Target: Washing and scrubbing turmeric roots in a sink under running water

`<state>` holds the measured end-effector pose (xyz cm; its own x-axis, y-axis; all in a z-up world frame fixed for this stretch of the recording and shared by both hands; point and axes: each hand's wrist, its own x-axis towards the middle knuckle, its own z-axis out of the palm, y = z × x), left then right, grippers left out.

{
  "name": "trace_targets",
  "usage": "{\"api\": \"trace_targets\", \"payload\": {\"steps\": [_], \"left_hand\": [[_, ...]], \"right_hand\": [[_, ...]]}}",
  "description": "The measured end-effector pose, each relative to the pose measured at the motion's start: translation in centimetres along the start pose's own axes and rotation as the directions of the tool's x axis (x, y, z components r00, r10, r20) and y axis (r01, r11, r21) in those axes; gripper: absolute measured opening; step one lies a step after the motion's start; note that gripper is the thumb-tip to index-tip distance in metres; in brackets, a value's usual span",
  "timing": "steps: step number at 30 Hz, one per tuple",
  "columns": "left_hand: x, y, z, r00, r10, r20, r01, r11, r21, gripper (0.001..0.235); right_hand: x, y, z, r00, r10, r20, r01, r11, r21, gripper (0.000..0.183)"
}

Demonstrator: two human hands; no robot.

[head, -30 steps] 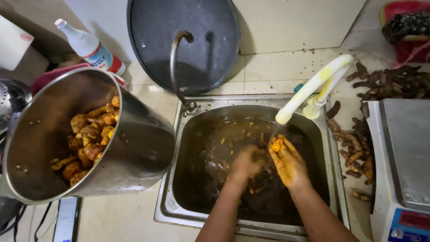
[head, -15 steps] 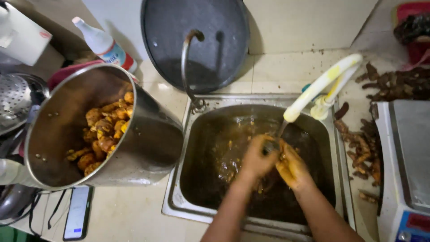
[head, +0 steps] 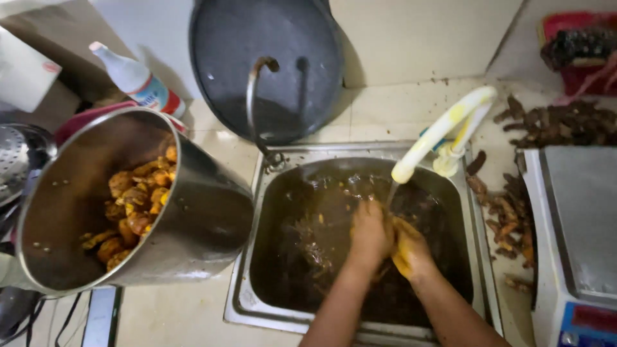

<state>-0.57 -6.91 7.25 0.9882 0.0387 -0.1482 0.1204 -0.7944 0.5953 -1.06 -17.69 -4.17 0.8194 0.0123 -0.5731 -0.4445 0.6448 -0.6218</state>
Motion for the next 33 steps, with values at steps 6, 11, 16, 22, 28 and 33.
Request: {"api": "trace_targets", "payload": {"steps": [6,11,16,22,28,33], "left_hand": [[-2.2,0.7,-2.6,0.973,0.217,-0.080,-0.212,0.975,0.071,0.027],[0.8,-8.5,0.9,0.980,0.038,0.196,-0.053,0.996,0.071,0.052],[1.4,-15.9,-0.5,0.984,-0.036,0.176,-0.058,0.863,0.502,0.046],[-0.4,-9.6,-2.0,0.964,-0.186,0.191,0.240,0.918,-0.315,0.043],[-2.6,-0.4,-3.8,0.985,0.172,0.010,-0.170,0.980,-0.103,0.051],[-0.4,-2.1,0.3,0.978,0.171,-0.123,-0.192,0.962,-0.194,0.038]], "right_hand": [[-2.9,-1.6,2.7,0.999,-0.033,-0.043,0.032,0.999,-0.018,0.016],[-1.4,-3.0,1.2,0.997,-0.081,0.010,0.079,0.988,0.133,0.013],[-2.2,-3.4,2.2,0.983,-0.042,0.179,-0.002,0.972,0.237,0.019],[-3.3,-3.2,2.0,0.994,0.011,0.110,-0.039,0.966,0.257,0.022],[-2.5,-1.3,2.6,0.992,-0.124,-0.022,0.124,0.992,0.004,0.026],[-2.7,-1.3,2.3,0.997,-0.080,0.017,0.082,0.991,-0.105,0.011]]}}
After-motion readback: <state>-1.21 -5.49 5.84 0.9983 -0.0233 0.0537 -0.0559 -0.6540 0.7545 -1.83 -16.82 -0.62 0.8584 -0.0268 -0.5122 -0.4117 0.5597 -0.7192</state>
